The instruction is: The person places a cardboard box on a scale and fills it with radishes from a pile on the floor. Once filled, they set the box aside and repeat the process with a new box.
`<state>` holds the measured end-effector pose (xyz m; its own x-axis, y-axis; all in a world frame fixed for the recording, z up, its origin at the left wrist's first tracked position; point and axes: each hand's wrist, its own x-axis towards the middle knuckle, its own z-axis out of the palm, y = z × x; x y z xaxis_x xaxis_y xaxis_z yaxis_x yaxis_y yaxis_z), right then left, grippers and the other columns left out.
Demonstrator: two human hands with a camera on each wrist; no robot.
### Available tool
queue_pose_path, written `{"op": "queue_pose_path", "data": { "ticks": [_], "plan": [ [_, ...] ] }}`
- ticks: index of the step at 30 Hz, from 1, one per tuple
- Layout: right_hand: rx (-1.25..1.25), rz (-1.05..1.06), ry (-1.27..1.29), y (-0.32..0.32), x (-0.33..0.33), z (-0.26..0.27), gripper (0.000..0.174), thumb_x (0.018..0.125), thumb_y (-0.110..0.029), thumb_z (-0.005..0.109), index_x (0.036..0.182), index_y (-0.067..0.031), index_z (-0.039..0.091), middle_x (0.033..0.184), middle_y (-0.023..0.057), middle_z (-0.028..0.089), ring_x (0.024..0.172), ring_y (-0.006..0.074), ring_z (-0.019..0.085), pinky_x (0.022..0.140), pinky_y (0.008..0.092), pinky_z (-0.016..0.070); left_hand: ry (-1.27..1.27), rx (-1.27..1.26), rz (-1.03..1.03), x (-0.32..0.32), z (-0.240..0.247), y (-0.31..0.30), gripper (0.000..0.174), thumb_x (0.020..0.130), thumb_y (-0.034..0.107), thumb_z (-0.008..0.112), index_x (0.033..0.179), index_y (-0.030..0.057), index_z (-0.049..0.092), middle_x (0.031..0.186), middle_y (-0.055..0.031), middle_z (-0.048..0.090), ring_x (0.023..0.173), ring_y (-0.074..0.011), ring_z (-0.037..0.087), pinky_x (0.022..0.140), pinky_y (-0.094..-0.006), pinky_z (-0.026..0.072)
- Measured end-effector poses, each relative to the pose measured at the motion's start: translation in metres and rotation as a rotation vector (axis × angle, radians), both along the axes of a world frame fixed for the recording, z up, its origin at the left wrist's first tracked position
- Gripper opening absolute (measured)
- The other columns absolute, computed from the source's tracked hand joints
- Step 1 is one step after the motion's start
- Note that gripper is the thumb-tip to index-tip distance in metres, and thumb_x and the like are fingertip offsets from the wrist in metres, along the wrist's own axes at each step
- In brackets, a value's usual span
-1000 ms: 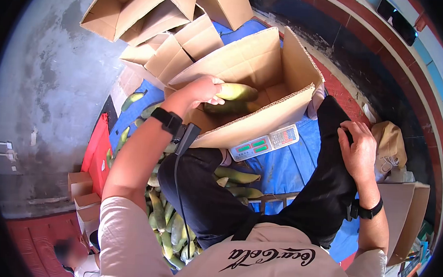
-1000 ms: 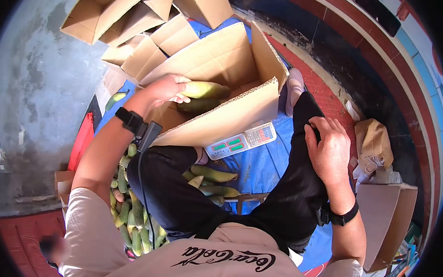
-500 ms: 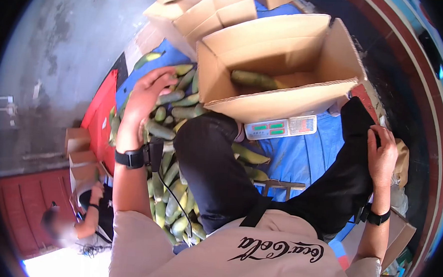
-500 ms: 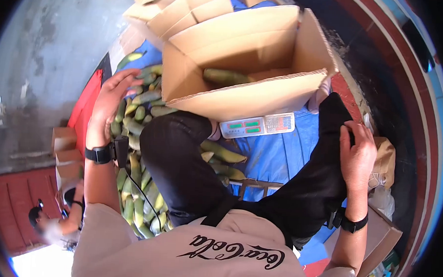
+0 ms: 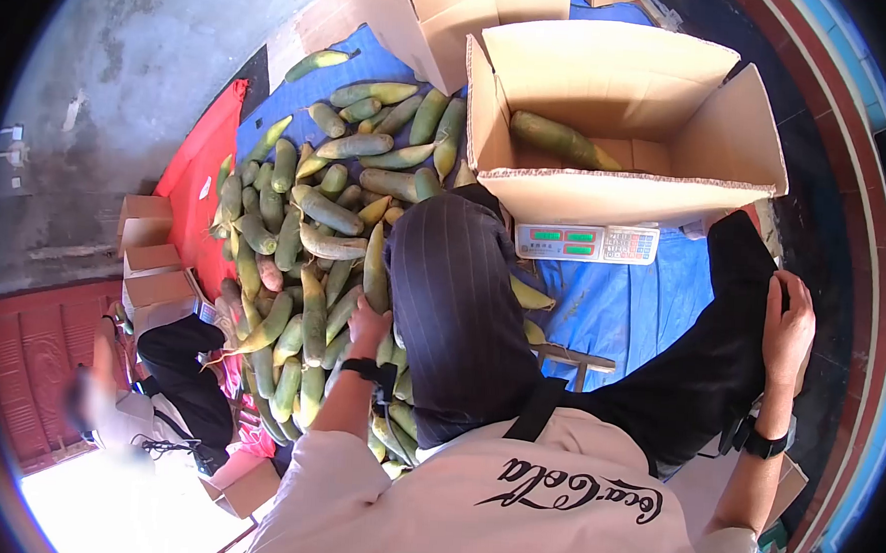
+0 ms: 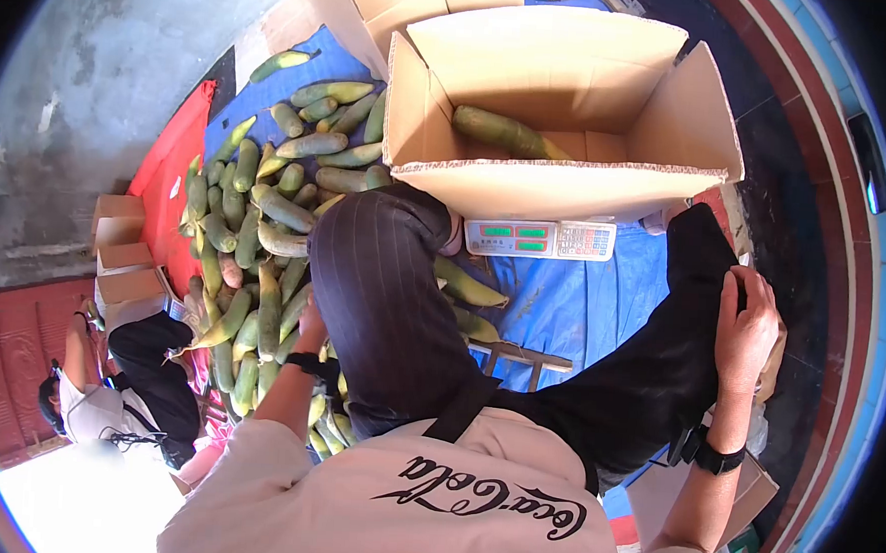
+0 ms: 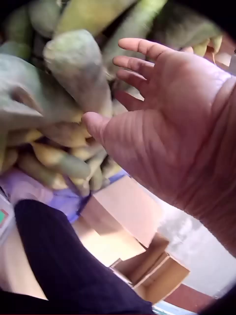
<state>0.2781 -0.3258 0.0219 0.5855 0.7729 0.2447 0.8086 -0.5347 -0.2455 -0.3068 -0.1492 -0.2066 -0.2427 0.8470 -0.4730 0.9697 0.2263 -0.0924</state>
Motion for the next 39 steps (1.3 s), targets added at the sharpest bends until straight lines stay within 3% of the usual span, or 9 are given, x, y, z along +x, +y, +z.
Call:
{"op": "queue_pose_path", "data": {
  "ticks": [6, 10, 14, 17, 19, 23, 27, 31, 39],
  "plan": [
    [-0.033, 0.011, -0.002, 0.006, -0.003, 0.002, 0.013, 0.086, -0.013, 0.058, 0.093, -0.0029, 0.062, 0.091, 0.0141, 0.064, 0.087, 0.0309, 0.062, 0.077, 0.0365, 0.049, 0.047, 0.008, -0.029, -0.032, -0.026, 0.007, 0.066, 0.076, 0.035, 0.068, 0.13, 0.0058, 0.043, 0.112, -0.0193, 0.059, 0.099, -0.0309, 0.06, 0.087, -0.0423, 0.0485],
    [0.006, 0.027, 0.024, 0.008, -0.008, 0.007, 0.013, 0.085, -0.012, 0.059, 0.091, -0.0008, 0.062, 0.089, 0.0148, 0.064, 0.088, 0.0318, 0.06, 0.078, 0.0382, 0.0463, -1.259, -0.069, 1.046, -0.03, 0.059, 0.034, 0.035, 0.085, 0.027, 0.06, 0.113, 0.0061, 0.056, 0.105, -0.0053, 0.062, 0.09, -0.0223, 0.061, 0.079, -0.0372, 0.0503],
    [0.025, 0.056, 0.021, 0.007, -0.007, 0.009, 0.011, 0.083, -0.01, 0.06, 0.089, -0.0007, 0.061, 0.086, 0.0155, 0.062, 0.085, 0.033, 0.059, 0.076, 0.0383, 0.0467, -1.445, 0.091, 0.715, 0.004, 0.162, 0.04, 0.028, 0.089, 0.02, 0.056, 0.111, 0.0035, 0.056, 0.105, -0.0078, 0.062, 0.089, -0.0235, 0.062, 0.077, -0.038, 0.0512],
    [0.024, 0.061, 0.041, 0.005, -0.005, 0.009, 0.01, 0.082, -0.009, 0.06, 0.088, -0.0007, 0.061, 0.084, 0.0152, 0.062, 0.083, 0.0322, 0.06, 0.075, 0.0386, 0.047, -1.397, 0.325, 0.404, 0.055, 0.236, 0.058, 0.04, 0.09, 0.026, 0.058, 0.121, 0.0012, 0.051, 0.106, -0.0096, 0.063, 0.084, -0.0211, 0.065, 0.069, -0.0304, 0.0523],
    [0.056, 0.06, 0.025, 0.005, -0.004, 0.01, 0.01, 0.081, -0.009, 0.061, 0.087, -0.001, 0.061, 0.082, 0.0145, 0.062, 0.082, 0.0317, 0.06, 0.074, 0.0383, 0.0472, -1.327, 0.288, 0.144, 0.084, 0.286, 0.071, 0.044, 0.092, 0.027, 0.055, 0.126, 0.0, 0.049, 0.107, -0.013, 0.062, 0.083, -0.0193, 0.065, 0.062, -0.0249, 0.0516],
    [0.093, 0.05, 0.044, -0.001, 0.0, 0.007, 0.01, 0.08, -0.01, 0.062, 0.086, -0.0017, 0.061, 0.081, 0.0136, 0.062, 0.08, 0.0312, 0.06, 0.073, 0.0383, 0.0473, -1.373, 0.126, -0.032, 0.165, 0.335, 0.1, 0.043, 0.092, 0.027, 0.053, 0.126, 0.0015, 0.049, 0.107, -0.0124, 0.063, 0.08, -0.0176, 0.063, 0.067, -0.0275, 0.051],
    [0.106, 0.043, 0.047, -0.007, 0.004, 0.006, 0.011, 0.08, -0.01, 0.062, 0.086, -0.0014, 0.061, 0.08, 0.013, 0.062, 0.077, 0.0304, 0.06, 0.072, 0.0377, 0.0476, -1.189, -0.128, -0.227, 0.26, 0.342, 0.121, 0.037, 0.092, 0.023, 0.052, 0.121, -0.0001, 0.052, 0.103, -0.0108, 0.063, 0.079, -0.0173, 0.062, 0.069, -0.0274, 0.0512],
    [0.138, 0.023, 0.097, -0.01, 0.007, 0.006, 0.011, 0.079, -0.01, 0.063, 0.086, -0.0013, 0.061, 0.079, 0.0125, 0.062, 0.078, 0.0302, 0.06, 0.073, 0.0378, 0.0476, -0.926, -0.307, -0.507, 0.33, 0.292, 0.152, 0.038, 0.093, 0.024, 0.052, 0.121, -0.0017, 0.051, 0.105, -0.0112, 0.06, 0.082, -0.0204, 0.062, 0.074, -0.0329, 0.0543],
    [0.148, 0.024, 0.126, -0.01, 0.007, 0.008, 0.011, 0.079, -0.009, 0.064, 0.087, -0.0011, 0.062, 0.082, 0.0128, 0.063, 0.08, 0.0305, 0.061, 0.074, 0.0373, 0.0479, -0.811, -0.326, -0.494, 0.388, 0.221, 0.159, 0.031, 0.093, 0.013, 0.05, 0.12, -0.0026, 0.052, 0.109, -0.0146, 0.06, 0.092, -0.0233, 0.063, 0.075, -0.0348, 0.0542]
  ]
}}
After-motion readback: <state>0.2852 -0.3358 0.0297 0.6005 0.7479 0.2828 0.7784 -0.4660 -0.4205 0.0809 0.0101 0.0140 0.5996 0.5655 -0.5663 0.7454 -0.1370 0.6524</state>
